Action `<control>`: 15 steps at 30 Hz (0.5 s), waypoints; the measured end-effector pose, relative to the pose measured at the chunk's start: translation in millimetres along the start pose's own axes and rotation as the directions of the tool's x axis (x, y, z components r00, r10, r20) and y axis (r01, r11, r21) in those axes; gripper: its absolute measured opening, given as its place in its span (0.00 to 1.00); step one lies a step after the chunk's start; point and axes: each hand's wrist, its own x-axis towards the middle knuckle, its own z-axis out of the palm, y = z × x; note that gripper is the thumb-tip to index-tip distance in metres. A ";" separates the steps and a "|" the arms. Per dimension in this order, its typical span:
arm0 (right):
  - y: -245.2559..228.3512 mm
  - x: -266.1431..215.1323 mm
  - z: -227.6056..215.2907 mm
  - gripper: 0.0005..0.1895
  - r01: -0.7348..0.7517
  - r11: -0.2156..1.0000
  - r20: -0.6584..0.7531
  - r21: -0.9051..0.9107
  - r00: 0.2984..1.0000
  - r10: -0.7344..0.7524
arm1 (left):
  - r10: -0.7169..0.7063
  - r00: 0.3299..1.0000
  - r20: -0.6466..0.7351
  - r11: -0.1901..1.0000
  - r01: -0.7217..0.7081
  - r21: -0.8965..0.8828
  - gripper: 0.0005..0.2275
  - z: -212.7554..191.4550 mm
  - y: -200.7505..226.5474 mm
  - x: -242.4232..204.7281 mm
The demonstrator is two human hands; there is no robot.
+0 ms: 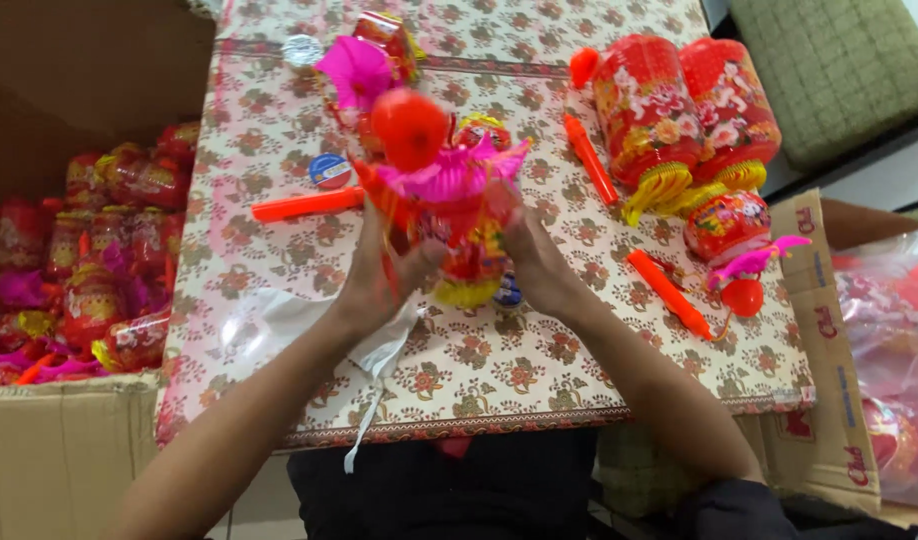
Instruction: Assemble plastic festive toys by attaching handles and wiping them clean
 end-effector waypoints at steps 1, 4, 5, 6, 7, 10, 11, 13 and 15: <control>-9.3 4.2 3.2 0.51 -0.001 0.994 -0.023 -0.111 1.000 -0.002 | -0.056 0.998 -0.038 0.996 0.053 -0.073 0.31 -2.9 6.2 2.5; -28.3 11.1 8.4 0.50 -0.011 0.944 -0.071 -0.330 0.997 -0.013 | -0.224 0.960 -0.170 0.937 0.165 -0.307 0.33 -13.5 -1.8 11.6; -32.9 13.1 9.9 0.51 -0.022 0.902 -0.099 -0.431 0.995 -0.024 | -0.343 0.907 -0.243 0.865 0.204 -0.458 0.32 -18.1 -8.5 15.4; -20.0 11.5 10.4 0.51 -0.021 0.902 -0.099 -0.430 0.995 -0.024 | -0.343 0.907 -0.244 0.865 0.204 -0.458 0.32 -17.4 5.1 19.8; -6.6 8.5 12.7 0.47 0.034 0.832 -0.201 -0.554 0.964 -0.173 | -0.464 0.842 -0.276 0.784 0.245 -0.570 0.35 -17.0 18.9 22.3; 59.7 -13.2 19.9 0.23 0.199 0.664 -0.181 -0.721 0.871 -0.458 | -0.593 0.751 -0.292 0.654 0.237 -0.718 0.37 -24.7 28.2 23.1; 85.6 -18.5 19.4 0.12 0.345 0.555 -0.066 -0.757 0.805 -0.590 | -0.587 0.751 -0.302 0.627 0.187 -0.756 0.35 -29.0 26.5 25.9; 41.0 -20.0 55.5 0.13 0.466 0.542 0.055 -0.700 0.791 -0.609 | -0.545 0.784 -0.297 0.615 0.133 -0.777 0.31 -34.0 36.0 27.0; 0.5 -20.5 79.7 0.15 0.577 0.526 0.171 -0.625 0.759 -0.629 | -0.500 0.815 -0.293 0.601 0.082 -0.795 0.28 -36.3 37.6 26.2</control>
